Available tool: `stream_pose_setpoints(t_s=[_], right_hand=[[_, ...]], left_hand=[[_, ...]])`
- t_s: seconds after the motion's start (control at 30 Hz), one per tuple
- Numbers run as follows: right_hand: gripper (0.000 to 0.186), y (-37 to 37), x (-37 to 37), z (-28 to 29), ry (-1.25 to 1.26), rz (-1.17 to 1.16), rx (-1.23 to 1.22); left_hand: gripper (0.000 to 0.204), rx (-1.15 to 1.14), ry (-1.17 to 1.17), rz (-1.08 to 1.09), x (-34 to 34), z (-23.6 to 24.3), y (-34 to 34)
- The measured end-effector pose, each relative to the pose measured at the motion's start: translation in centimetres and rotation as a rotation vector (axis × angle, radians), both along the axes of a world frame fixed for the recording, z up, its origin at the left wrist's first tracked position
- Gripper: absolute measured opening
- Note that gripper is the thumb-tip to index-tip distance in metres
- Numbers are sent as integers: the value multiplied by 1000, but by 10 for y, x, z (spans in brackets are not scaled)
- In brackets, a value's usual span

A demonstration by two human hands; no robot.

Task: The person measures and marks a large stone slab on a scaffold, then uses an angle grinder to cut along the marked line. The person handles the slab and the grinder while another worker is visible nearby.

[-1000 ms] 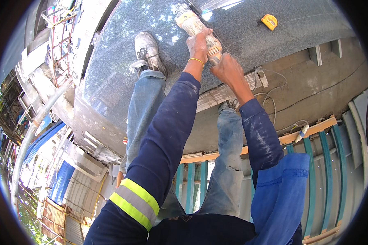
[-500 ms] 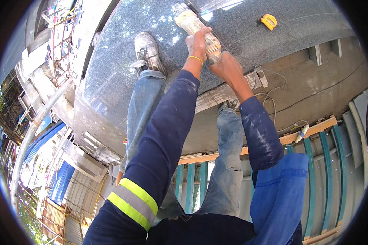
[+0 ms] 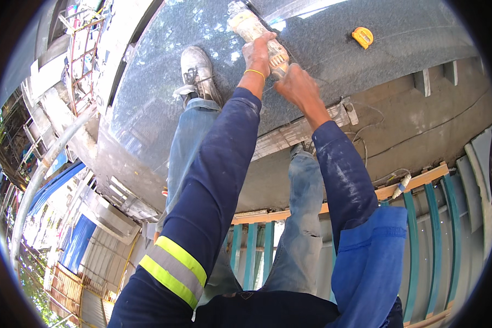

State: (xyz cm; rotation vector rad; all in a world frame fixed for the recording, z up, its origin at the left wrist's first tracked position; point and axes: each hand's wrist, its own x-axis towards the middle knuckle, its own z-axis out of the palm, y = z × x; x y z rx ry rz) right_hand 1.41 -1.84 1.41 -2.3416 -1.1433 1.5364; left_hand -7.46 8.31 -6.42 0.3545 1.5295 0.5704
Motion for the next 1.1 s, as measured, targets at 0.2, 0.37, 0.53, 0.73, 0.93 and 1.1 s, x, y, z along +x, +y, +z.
stream_pose_setpoints(t_s=[0.2, 0.37, 0.53, 0.73, 0.93, 1.1], right_hand=[[39, -1, 1, -2, -16, -10, 37], [40, -9, 4, 5, 3, -1, 6], [40, -30, 2, 18, -25, 4, -14], [34, -26, 3, 15, -22, -1, -13], [33, -8, 2, 10, 28, -5, 39], [34, -11, 5, 16, 46, 9, -32]], left_hand=[[30, -30, -32, -22, 1, -5, -1], [28, -76, -58, -29, -1, -8, -9], [23, -49, -44, -56, 0, 5, -36], [23, -55, -39, -46, 3, 5, -30], [27, -32, -39, -23, -2, 0, -9], [29, -59, -74, -43, 0, 15, -18]])
